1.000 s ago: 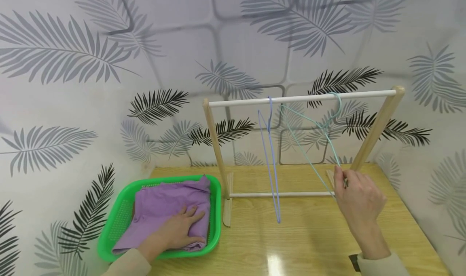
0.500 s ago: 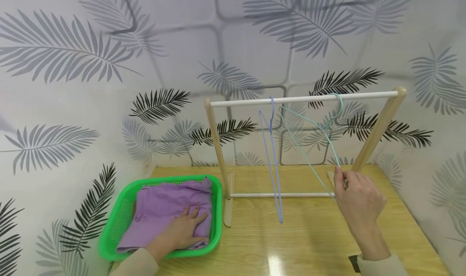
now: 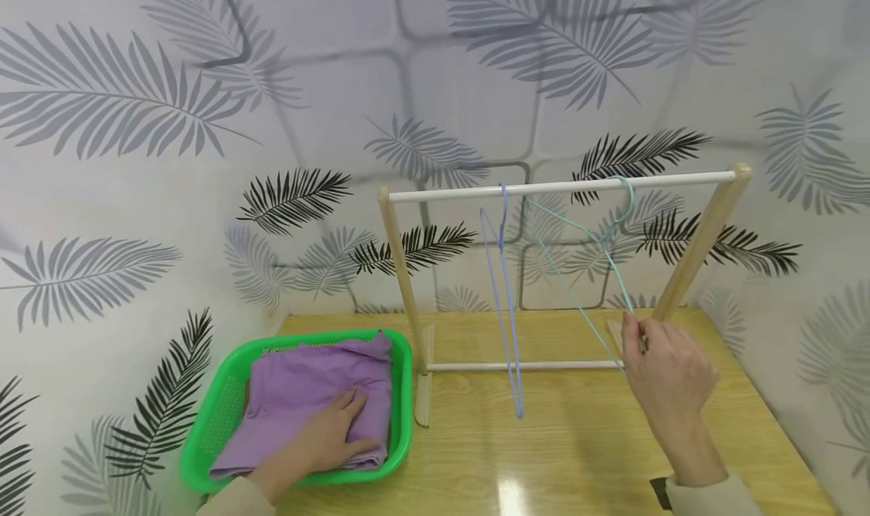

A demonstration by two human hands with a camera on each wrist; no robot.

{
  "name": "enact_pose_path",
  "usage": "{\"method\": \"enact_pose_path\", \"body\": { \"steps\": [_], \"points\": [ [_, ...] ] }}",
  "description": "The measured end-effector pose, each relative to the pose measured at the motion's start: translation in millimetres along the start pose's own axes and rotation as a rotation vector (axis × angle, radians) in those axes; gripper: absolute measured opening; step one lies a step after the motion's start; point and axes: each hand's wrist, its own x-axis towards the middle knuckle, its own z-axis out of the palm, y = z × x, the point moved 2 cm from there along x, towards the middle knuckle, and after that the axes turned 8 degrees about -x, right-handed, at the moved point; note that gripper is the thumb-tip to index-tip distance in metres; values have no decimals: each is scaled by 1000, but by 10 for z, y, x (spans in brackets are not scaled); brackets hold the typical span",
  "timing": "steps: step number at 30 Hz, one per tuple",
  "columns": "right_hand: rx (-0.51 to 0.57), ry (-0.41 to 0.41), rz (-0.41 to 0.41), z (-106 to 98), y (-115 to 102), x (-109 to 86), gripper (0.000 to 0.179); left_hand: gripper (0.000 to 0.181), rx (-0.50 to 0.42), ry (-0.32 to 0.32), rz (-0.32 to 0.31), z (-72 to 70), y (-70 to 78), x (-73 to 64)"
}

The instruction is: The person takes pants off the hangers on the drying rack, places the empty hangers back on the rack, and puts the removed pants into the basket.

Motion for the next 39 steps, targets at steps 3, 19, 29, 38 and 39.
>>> {"method": "enact_pose_path", "body": {
  "steps": [3, 19, 29, 38, 39],
  "points": [
    [1, -4, 2, -2, 6, -1, 44, 100, -15, 20, -65, -119, -76, -111],
    [15, 1, 7, 11, 9, -7, 42, 102, 152, 36, -347, -466, -489, -567],
    [7, -7, 14, 13, 1, -11, 42, 103, 111, -2, -317, -370, -612, -543],
    [13, -7, 9, 14, -7, -12, 43, 98, 84, -21, -287, -285, -688, -499],
    [13, -9, 9, 15, -6, -13, 44, 98, 80, -22, -286, -273, -700, -498]
  ]
}}
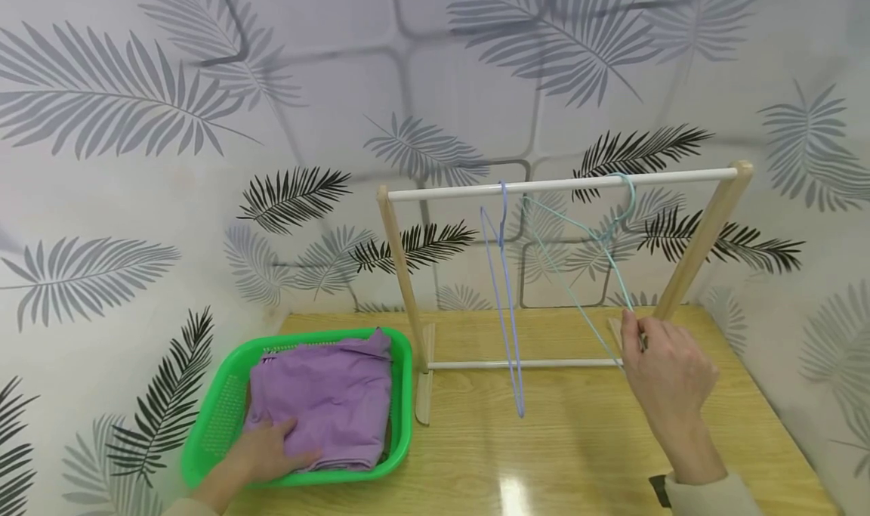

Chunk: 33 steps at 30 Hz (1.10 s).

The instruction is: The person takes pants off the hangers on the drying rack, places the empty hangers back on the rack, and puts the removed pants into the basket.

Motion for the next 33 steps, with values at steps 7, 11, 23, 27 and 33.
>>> {"method": "enact_pose_path", "body": {
  "steps": [7, 11, 23, 27, 33],
  "points": [
    [3, -3, -5, 9, 0, 4, 44, 100, -40, 4, -19, 68, -48, 35],
    [3, -5, -5, 10, 0, 5, 44, 101, -36, 4, -26, 98, -73, 65],
    [-9, -23, 17, -3, 26, 16, 48, 104, -35, -45, -29, -8, -18, 98],
    [-17, -19, 19, -9, 29, 14, 47, 106, -37, -51, -31, -47, 23, 84],
    [-29, -39, 15, -21, 51, 26, 46, 98, 7, -12, 20, -104, 128, 56]
  ]
}}
